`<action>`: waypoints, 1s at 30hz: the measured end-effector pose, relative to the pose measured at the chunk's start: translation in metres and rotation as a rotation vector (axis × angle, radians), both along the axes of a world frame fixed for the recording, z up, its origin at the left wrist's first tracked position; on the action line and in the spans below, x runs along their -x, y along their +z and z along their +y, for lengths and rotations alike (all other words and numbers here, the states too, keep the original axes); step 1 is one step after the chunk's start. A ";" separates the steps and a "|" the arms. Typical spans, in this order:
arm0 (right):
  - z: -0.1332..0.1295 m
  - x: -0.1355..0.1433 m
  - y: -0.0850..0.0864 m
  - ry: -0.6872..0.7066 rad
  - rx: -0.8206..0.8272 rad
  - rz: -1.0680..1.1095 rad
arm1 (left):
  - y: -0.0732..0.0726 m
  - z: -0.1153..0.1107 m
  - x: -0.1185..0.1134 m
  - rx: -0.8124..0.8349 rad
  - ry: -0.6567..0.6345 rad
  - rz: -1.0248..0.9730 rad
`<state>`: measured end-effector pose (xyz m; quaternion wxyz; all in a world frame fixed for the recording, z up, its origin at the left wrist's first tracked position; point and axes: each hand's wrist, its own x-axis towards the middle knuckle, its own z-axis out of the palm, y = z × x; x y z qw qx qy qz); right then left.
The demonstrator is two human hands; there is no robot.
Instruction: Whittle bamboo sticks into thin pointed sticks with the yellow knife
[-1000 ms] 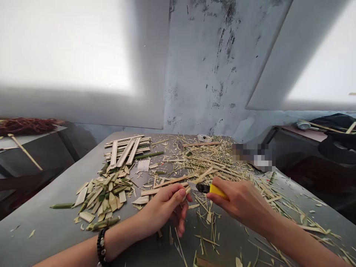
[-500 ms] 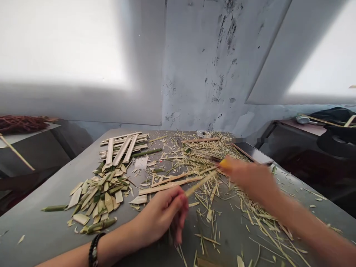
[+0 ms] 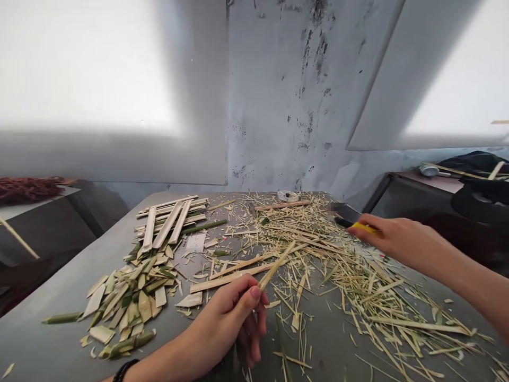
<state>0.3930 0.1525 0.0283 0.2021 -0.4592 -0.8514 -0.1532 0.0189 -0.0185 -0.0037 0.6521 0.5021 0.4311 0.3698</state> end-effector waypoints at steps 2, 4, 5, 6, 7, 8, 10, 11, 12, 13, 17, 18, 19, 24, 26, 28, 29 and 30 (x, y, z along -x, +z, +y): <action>0.005 0.023 -0.008 0.014 0.076 -0.057 | 0.004 0.000 -0.002 -0.005 0.013 -0.005; 0.008 0.041 -0.015 0.030 0.112 -0.085 | 0.007 0.000 -0.004 -0.013 0.032 -0.008; 0.008 0.047 -0.019 0.038 0.121 -0.090 | 0.009 0.000 -0.004 -0.023 0.047 -0.003; 0.007 0.051 -0.022 0.050 0.126 -0.089 | 0.011 0.000 -0.003 -0.046 0.063 0.014; 0.004 0.054 -0.026 0.067 0.130 -0.085 | 0.013 0.001 0.000 -0.085 0.076 0.049; 0.000 0.055 -0.030 0.092 0.135 -0.077 | 0.015 0.003 0.004 -0.142 0.087 0.099; -0.010 0.056 -0.037 0.151 0.146 -0.058 | 0.019 0.006 0.015 -0.291 0.113 0.248; -0.016 0.057 -0.040 0.186 0.153 -0.048 | 0.022 0.008 0.022 -0.375 0.133 0.334; -0.022 0.058 -0.043 0.229 0.166 -0.040 | 0.025 0.010 0.030 -0.455 0.160 0.429; -0.027 0.060 -0.046 0.279 0.185 -0.036 | 0.029 0.012 0.037 -0.545 0.196 0.535; -0.047 0.077 -0.049 0.487 0.314 -0.085 | 0.046 0.018 0.060 -0.999 0.268 0.966; -0.051 0.080 -0.049 0.510 0.335 -0.097 | 0.049 0.018 0.064 -1.077 0.274 1.049; -0.054 0.083 -0.049 0.527 0.348 -0.102 | 0.051 0.017 0.067 -1.136 0.271 1.119; -0.060 0.085 -0.045 0.591 0.335 -0.045 | 0.043 0.009 0.083 -1.260 0.177 1.323; -0.059 0.083 -0.043 0.594 0.320 -0.021 | 0.036 0.007 0.090 -1.249 0.189 1.320; -0.058 0.082 -0.041 0.591 0.295 -0.004 | 0.030 0.006 0.097 -1.215 0.208 1.307; -0.057 0.082 -0.040 0.588 0.281 0.005 | 0.028 0.006 0.100 -1.199 0.211 1.299; -0.055 0.081 -0.039 0.586 0.273 0.014 | 0.025 0.007 0.102 -1.184 0.209 1.295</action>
